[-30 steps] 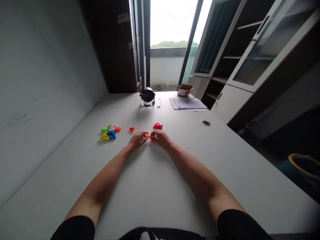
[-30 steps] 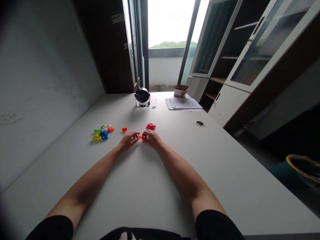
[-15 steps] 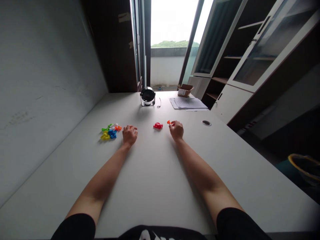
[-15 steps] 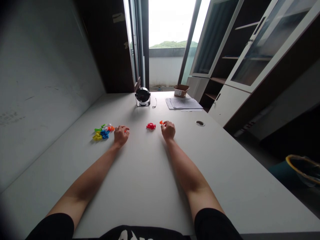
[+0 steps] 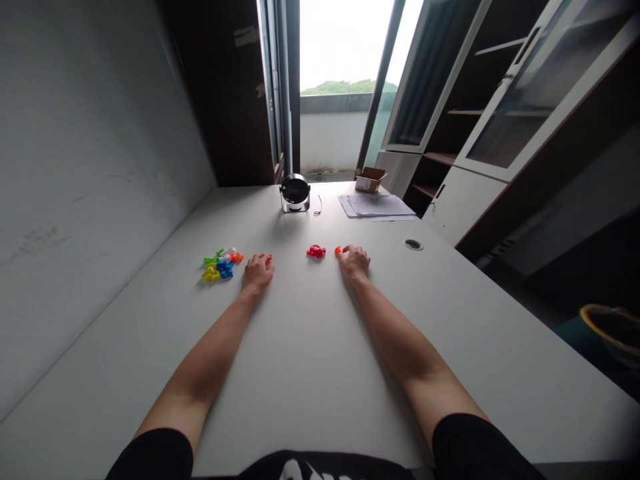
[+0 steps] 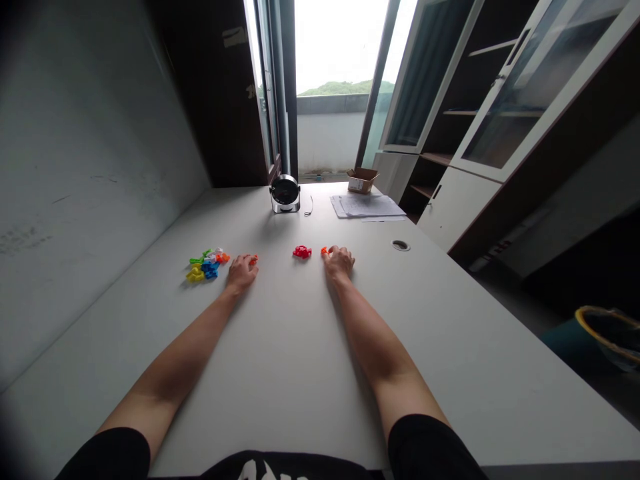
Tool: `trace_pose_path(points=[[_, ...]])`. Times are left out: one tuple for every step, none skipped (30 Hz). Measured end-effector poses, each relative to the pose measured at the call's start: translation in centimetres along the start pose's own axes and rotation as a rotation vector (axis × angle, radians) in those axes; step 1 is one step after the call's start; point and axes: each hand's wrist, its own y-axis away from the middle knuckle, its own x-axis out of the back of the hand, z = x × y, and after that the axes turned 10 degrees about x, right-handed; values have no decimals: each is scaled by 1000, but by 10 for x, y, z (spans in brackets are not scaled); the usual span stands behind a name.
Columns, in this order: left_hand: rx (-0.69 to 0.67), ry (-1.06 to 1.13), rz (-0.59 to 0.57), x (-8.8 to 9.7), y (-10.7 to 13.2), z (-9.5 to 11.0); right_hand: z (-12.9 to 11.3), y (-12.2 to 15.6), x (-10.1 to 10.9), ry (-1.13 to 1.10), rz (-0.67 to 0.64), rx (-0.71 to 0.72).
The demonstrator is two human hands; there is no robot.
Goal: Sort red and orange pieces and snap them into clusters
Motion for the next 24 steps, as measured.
trace_pose_path(points=[[-11, 0, -3, 0, 1, 0, 0, 0, 0, -6, 3, 6], [-24, -2, -5, 0, 1, 1, 0, 0, -1, -12, 5, 13], [-39, -5, -8, 0, 2, 1, -1, 0, -1, -19, 3, 22], [-53, -8, -12, 0, 2, 2, -1, 0, -1, -23, -4, 31], [-65, -11, -16, 0, 3, 2, -2, 0, 0, -27, -17, 39], [-72, -13, -20, 1, 3, 3, -2, 0, 0, -29, -32, 46], [-75, -15, -24, 2, 4, 4, -3, 0, 0, -30, -46, 51], [-74, -19, -26, 2, 4, 4, -3, 1, 0, -31, -57, 55], [-70, -25, -27, 3, 5, 5, -3, 1, 0, -31, -65, 58], [-66, -32, -28, 4, 5, 6, -3, 1, 0, -31, -69, 60], [-64, -38, -30, 4, 5, 6, -3, 1, 0, -32, -71, 63], [-64, -42, -33, 5, 6, 7, -4, 1, -1, -32, -72, 66], [-66, -43, -36, 5, 6, 7, -3, 1, -1, -32, -71, 70], [-68, -41, -39, 5, 6, 7, -3, 1, -1, -33, -71, 75], [-73, -39, -42, 5, 6, 8, -3, 1, -1, -35, -71, 82], [-79, -35, -45, 5, 7, 8, -4, 1, -1, -40, -73, 92], [-88, -32, -51, 5, 7, 9, -4, 1, -1, -49, -76, 102], [-102, -30, -60, 5, 7, 9, -5, 1, -1, -61, -78, 113], [-119, -28, -72, 5, 8, 10, -7, 2, 0, -75, -78, 123], [-139, -27, -86, 6, 8, 11, -9, 2, 1, -92, -73, 134], [-160, -27, -99, 6, 9, 12, -12, 3, 2, -110, -65, 149], [-179, -28, -110, 7, 9, 13, -16, 4, 3, -131, -55, 169], [-194, -30, -117, 8, 10, 15, -20, 6, 3, -153, -49, 197], [-207, -33, -122, 8, 11, 16, -25, 8, 4, -177, -48, 231]])
